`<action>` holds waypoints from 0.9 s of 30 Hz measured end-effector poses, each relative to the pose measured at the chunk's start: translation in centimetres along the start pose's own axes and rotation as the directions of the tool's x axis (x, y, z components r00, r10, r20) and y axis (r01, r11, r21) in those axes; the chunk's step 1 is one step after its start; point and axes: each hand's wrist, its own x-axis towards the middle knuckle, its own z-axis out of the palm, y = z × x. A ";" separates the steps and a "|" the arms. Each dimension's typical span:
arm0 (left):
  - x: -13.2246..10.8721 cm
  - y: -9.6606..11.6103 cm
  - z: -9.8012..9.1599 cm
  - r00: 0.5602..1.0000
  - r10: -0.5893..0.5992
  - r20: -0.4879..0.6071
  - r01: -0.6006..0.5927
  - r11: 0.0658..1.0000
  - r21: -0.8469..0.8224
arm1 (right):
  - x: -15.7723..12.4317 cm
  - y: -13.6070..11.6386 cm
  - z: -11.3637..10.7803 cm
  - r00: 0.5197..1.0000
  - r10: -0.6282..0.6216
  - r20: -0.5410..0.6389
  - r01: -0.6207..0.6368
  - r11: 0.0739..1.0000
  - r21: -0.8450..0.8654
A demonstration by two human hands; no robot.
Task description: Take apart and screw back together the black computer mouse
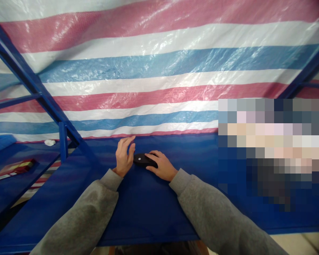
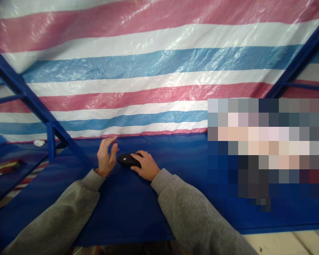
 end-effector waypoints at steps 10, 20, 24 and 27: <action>0.1 0.1 0.3 0.999 0.006 -0.053 -0.005 1.000 0.028 | 0.0 0.1 0.1 1.000 -0.005 -0.002 0.005 1.000 0.002; 0.1 0.4 -0.2 0.999 -0.027 -0.023 0.027 0.999 -0.017 | 0.0 0.3 0.2 1.000 -0.008 -0.008 0.008 1.000 -0.001; 0.2 0.5 -0.3 0.999 -0.038 -0.008 0.037 0.997 -0.063 | 0.0 0.2 0.1 1.000 -0.005 -0.003 0.005 1.000 -0.001; 0.3 0.5 -0.3 0.999 -0.035 0.016 0.036 0.997 -0.069 | 0.0 0.1 0.2 1.000 -0.004 -0.007 0.004 1.000 -0.002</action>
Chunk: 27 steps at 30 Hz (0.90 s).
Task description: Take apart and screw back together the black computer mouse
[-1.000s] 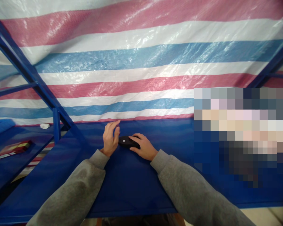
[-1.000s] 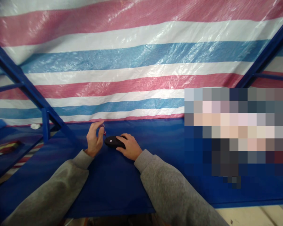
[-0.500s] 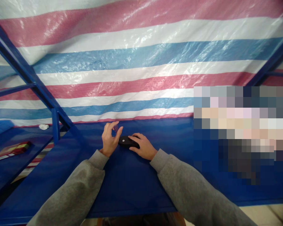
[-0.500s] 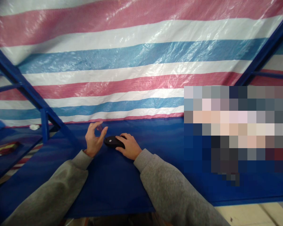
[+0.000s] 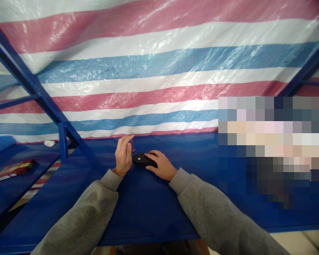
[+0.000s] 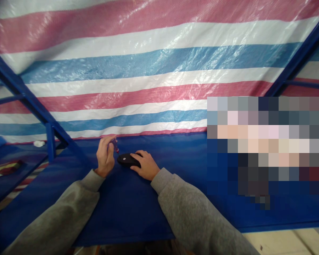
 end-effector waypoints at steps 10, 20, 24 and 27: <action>-0.2 -0.4 0.3 1.000 0.014 -0.004 -0.014 0.999 0.052 | 0.0 0.1 0.0 1.000 -0.008 0.004 0.008 1.000 -0.004; -0.4 -0.4 0.2 1.000 -0.008 0.017 0.007 0.999 0.038 | 0.0 0.3 0.2 1.000 -0.014 -0.002 0.015 1.000 0.002; -0.4 -0.5 0.4 1.000 0.002 0.001 -0.002 0.997 0.072 | 0.0 0.3 0.1 1.000 -0.018 -0.003 0.018 1.000 0.000; -0.4 -0.6 0.5 0.999 0.019 -0.029 -0.017 0.997 0.075 | 0.0 0.2 0.0 1.000 -0.017 -0.002 0.017 1.000 0.004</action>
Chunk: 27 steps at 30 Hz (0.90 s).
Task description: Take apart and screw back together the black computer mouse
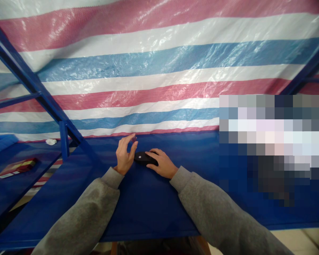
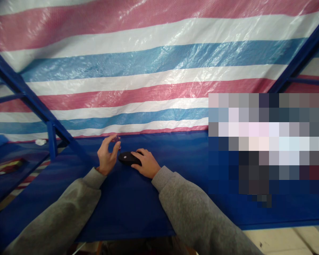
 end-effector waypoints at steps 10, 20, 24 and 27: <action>0.1 0.2 0.0 0.998 0.000 -0.056 -0.002 0.999 -0.045 | 0.0 0.1 0.1 1.000 -0.004 -0.006 0.004 1.000 0.009; 0.0 0.2 -0.4 1.000 -0.024 -0.011 0.023 0.999 -0.033 | 0.0 -0.1 -0.1 1.000 0.008 0.005 -0.008 1.000 0.004; 0.0 0.1 -0.4 0.999 -0.046 -0.011 0.046 0.999 -0.019 | 0.0 0.0 0.0 1.000 0.003 0.006 -0.002 1.000 -0.006; -0.1 0.1 -0.4 0.999 -0.051 -0.014 0.051 0.999 -0.016 | 0.0 0.0 0.0 1.000 0.003 0.008 -0.003 1.000 -0.014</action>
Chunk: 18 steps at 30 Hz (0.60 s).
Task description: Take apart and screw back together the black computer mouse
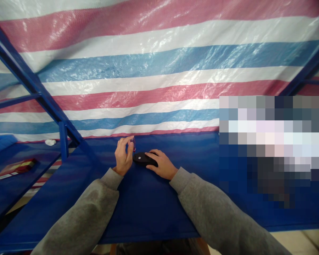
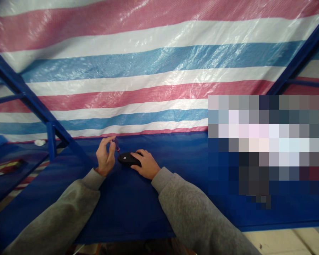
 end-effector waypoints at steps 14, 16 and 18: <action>0.2 0.1 0.3 0.990 0.116 -0.074 -0.116 0.993 0.000 | 0.0 0.1 0.0 1.000 -0.006 -0.006 0.006 1.000 0.007; 0.1 0.0 0.3 0.992 0.105 -0.069 -0.104 0.995 0.007 | 0.0 0.1 0.0 1.000 -0.006 -0.008 0.006 1.000 0.005; -0.1 -0.1 0.3 0.996 0.076 -0.055 -0.076 0.997 0.007 | 0.0 0.1 0.0 1.000 -0.003 -0.009 0.003 1.000 0.003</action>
